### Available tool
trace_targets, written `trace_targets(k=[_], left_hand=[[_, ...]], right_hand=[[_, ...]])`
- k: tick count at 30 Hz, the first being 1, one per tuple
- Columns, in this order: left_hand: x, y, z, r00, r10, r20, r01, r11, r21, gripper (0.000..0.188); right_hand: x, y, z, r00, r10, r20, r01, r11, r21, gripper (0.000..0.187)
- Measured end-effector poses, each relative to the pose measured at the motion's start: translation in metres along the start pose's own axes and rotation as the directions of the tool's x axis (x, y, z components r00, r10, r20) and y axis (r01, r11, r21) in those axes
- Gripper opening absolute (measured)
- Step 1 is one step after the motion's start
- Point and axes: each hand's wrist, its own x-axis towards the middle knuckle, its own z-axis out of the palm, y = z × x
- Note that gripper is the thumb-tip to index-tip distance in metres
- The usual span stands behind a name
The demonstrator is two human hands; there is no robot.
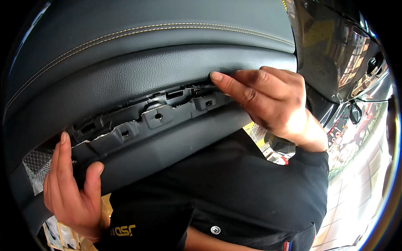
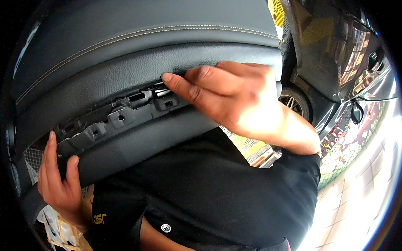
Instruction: The person uses a prying tool to detach plastic trim components and internal wiring from a car door panel while sitting on the floor.
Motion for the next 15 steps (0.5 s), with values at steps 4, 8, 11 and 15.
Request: trace_targets(k=[4,8,11,15], left_hand=[[-0.0008,0.0030,-0.0021,1.000,-0.027,-0.003,0.027,1.000,-0.011,0.060],[-0.0008,0.0041,-0.0024,0.999,-0.040,0.023,0.041,0.999,-0.032,0.062],[0.0000,0.0037,-0.0020,0.999,-0.034,0.018,0.035,0.999,-0.034,0.061],[0.0005,0.0045,-0.0004,0.999,-0.036,0.012,0.037,0.998,-0.041,0.060]], right_hand=[[-0.0060,0.0065,0.0002,0.998,0.049,-0.031,-0.045,0.994,0.100,0.047],[-0.0099,0.0084,0.0035,0.997,0.070,-0.043,-0.064,0.990,0.126,0.047],[-0.0087,0.0085,0.0030,0.998,0.052,-0.036,-0.047,0.991,0.127,0.046],[-0.0060,0.0098,0.0003,0.999,0.026,-0.022,-0.023,0.993,0.119,0.046]])
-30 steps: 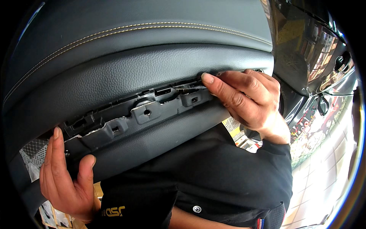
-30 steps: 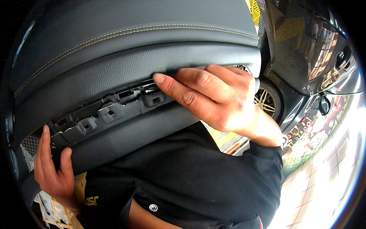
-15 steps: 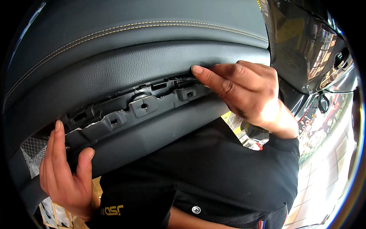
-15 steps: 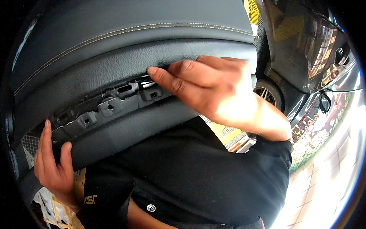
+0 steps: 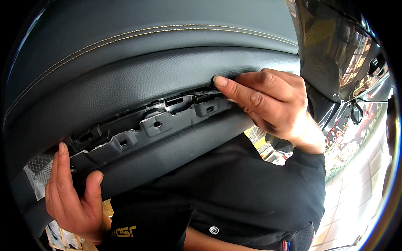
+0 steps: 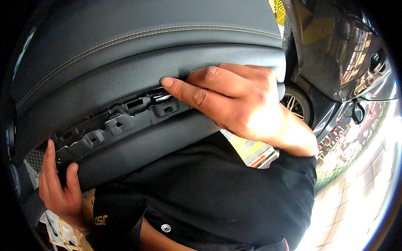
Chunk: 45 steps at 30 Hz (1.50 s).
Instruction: The person uses a prying tool to detach plastic trim components and internal wiring from a car door panel while sitting on the floor.
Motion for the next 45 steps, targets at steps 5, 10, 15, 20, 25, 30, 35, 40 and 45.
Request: trace_targets(k=[5,10,15,20,25,30,35,40,45], left_hand=[[-0.005,-0.003,0.000,0.996,-0.061,0.071,0.066,0.995,-0.072,0.044],[0.002,-0.003,0.003,0.999,-0.002,0.032,0.003,1.000,-0.018,0.051],[-0.006,0.004,0.001,1.000,-0.030,-0.005,0.030,0.999,0.013,0.057],[0.004,-0.009,0.007,0.999,0.041,-0.001,-0.041,0.999,0.005,0.058],[-0.004,-0.002,0.001,1.000,-0.011,0.014,0.011,1.000,0.009,0.058],[-0.005,-0.005,0.000,1.000,0.010,0.017,-0.010,1.000,0.008,0.058],[-0.005,-0.005,0.000,0.999,-0.005,0.033,0.004,1.000,0.016,0.058],[-0.004,-0.004,0.000,1.000,0.007,0.023,-0.008,1.000,0.020,0.058],[-0.006,-0.004,-0.002,1.000,0.000,0.024,0.000,1.000,0.025,0.058]], right_hand=[[0.006,0.002,-0.001,0.998,-0.043,0.044,0.044,0.998,-0.044,0.046],[0.008,-0.002,-0.004,0.987,-0.113,0.116,0.140,0.957,-0.253,0.048],[0.010,-0.004,-0.009,0.972,-0.196,0.129,0.230,0.905,-0.358,0.048],[0.002,-0.013,0.000,0.987,-0.155,0.049,0.161,0.882,-0.443,0.040],[-0.005,-0.003,0.008,0.966,-0.257,-0.044,0.202,0.845,-0.494,0.030],[-0.005,-0.007,0.007,0.995,-0.096,-0.017,0.086,0.948,-0.305,0.047],[-0.006,-0.008,0.007,0.999,-0.040,-0.006,0.038,0.977,-0.209,0.048],[-0.007,-0.005,0.007,0.999,-0.045,-0.015,0.042,0.985,-0.164,0.047],[0.000,-0.004,0.002,0.998,-0.060,0.004,0.060,0.991,-0.123,0.048]])
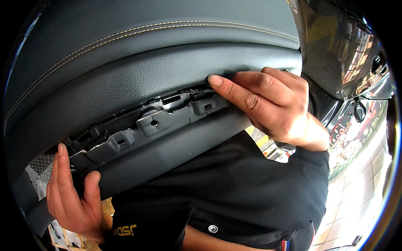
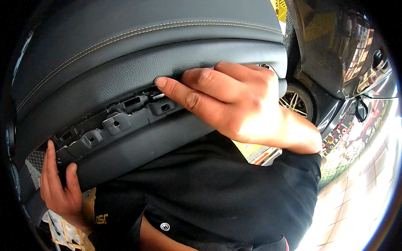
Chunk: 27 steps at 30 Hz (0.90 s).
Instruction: The person uses a prying tool to detach plastic trim components and internal wiring from a car door panel while sitting on the floor.
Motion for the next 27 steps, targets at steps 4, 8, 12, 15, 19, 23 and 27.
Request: trace_targets(k=[4,8,12,15,19,23,27], left_hand=[[-0.002,0.000,0.001,1.000,-0.007,-0.006,0.007,1.000,0.000,0.058],[0.005,-0.004,0.003,1.000,0.028,-0.004,-0.028,1.000,0.001,0.058],[-0.001,0.002,-0.001,1.000,0.000,-0.011,0.000,1.000,0.000,0.058],[0.003,0.002,0.000,1.000,0.013,-0.009,-0.013,1.000,-0.009,0.058],[0.004,-0.001,-0.001,0.999,0.044,-0.004,-0.044,0.999,0.011,0.058],[0.004,0.001,-0.002,1.000,0.025,0.002,-0.025,1.000,0.007,0.058],[0.000,0.004,-0.001,1.000,0.015,-0.019,-0.015,1.000,0.003,0.059]], right_hand=[[0.007,-0.001,-0.004,1.000,-0.022,0.016,0.023,0.999,-0.045,0.048],[0.005,-0.003,-0.007,0.998,-0.048,0.041,0.053,0.987,-0.151,0.048],[0.003,-0.001,-0.001,0.990,-0.136,-0.039,0.123,0.963,-0.238,0.045],[-0.003,-0.001,0.007,0.978,-0.178,-0.111,0.130,0.931,-0.341,0.037],[-0.002,-0.003,0.014,0.962,-0.191,-0.193,0.099,0.909,-0.406,0.026],[-0.006,-0.003,0.004,0.990,-0.076,-0.116,0.049,0.974,-0.221,0.033],[-0.006,0.000,-0.003,0.997,0.033,-0.064,-0.031,0.999,0.039,0.039]])
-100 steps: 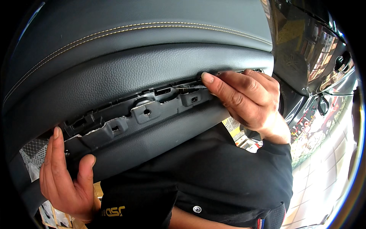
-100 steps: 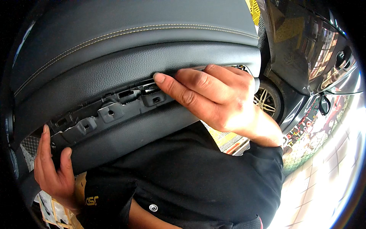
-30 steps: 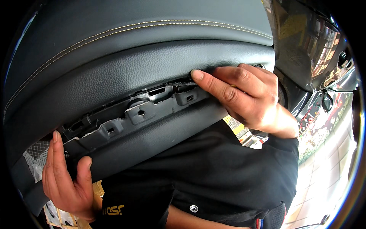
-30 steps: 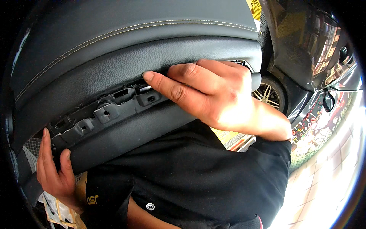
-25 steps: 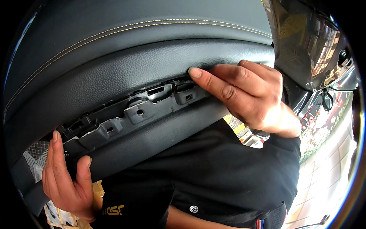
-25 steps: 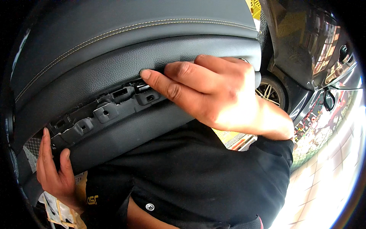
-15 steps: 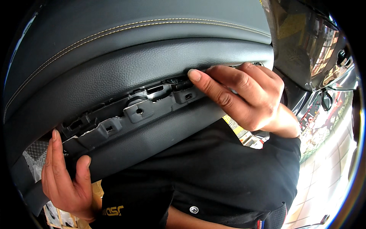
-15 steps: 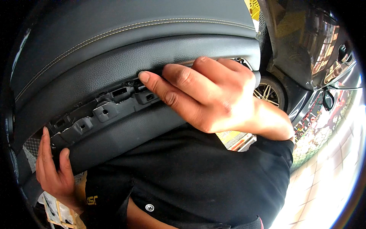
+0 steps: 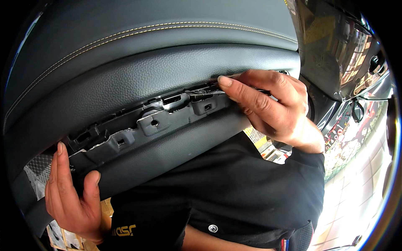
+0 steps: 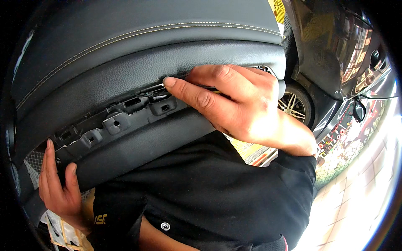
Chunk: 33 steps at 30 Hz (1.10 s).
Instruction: The person uses a prying tool to detach plastic trim components and internal wiring from a car door panel while sitting on the floor.
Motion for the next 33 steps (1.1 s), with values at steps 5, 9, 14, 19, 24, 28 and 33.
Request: trace_targets(k=[5,9,14,19,24,28,33], left_hand=[[0.007,-0.001,0.002,1.000,0.006,0.010,-0.006,1.000,0.012,0.061],[0.005,-0.003,-0.002,0.998,-0.006,0.059,0.010,0.998,-0.061,0.051],[-0.002,0.001,-0.005,0.997,-0.027,0.072,0.031,0.998,-0.061,0.051],[0.012,-0.007,0.004,0.995,0.093,-0.018,-0.093,0.995,0.021,0.062],[0.010,-0.006,0.003,0.996,0.085,-0.015,-0.085,0.996,0.021,0.063],[0.011,-0.003,0.002,0.996,0.084,-0.020,-0.083,0.996,0.024,0.062],[0.012,-0.008,0.005,0.994,0.104,-0.033,-0.103,0.995,0.009,0.062]], right_hand=[[0.013,-0.003,0.004,0.998,-0.047,-0.051,0.049,0.998,0.035,0.040],[0.031,-0.011,0.023,0.986,-0.070,-0.150,0.079,0.995,0.053,0.040],[0.052,-0.023,0.032,0.986,-0.081,-0.145,0.088,0.995,0.049,0.041],[0.055,-0.030,0.040,0.988,-0.022,-0.155,0.028,0.999,0.035,0.041],[0.060,-0.028,0.038,0.992,-0.062,-0.106,0.070,0.995,0.070,0.043],[0.060,-0.028,0.034,0.995,-0.083,-0.060,0.086,0.994,0.060,0.044],[0.057,-0.030,0.034,0.988,-0.142,-0.053,0.135,0.984,-0.116,0.041]])
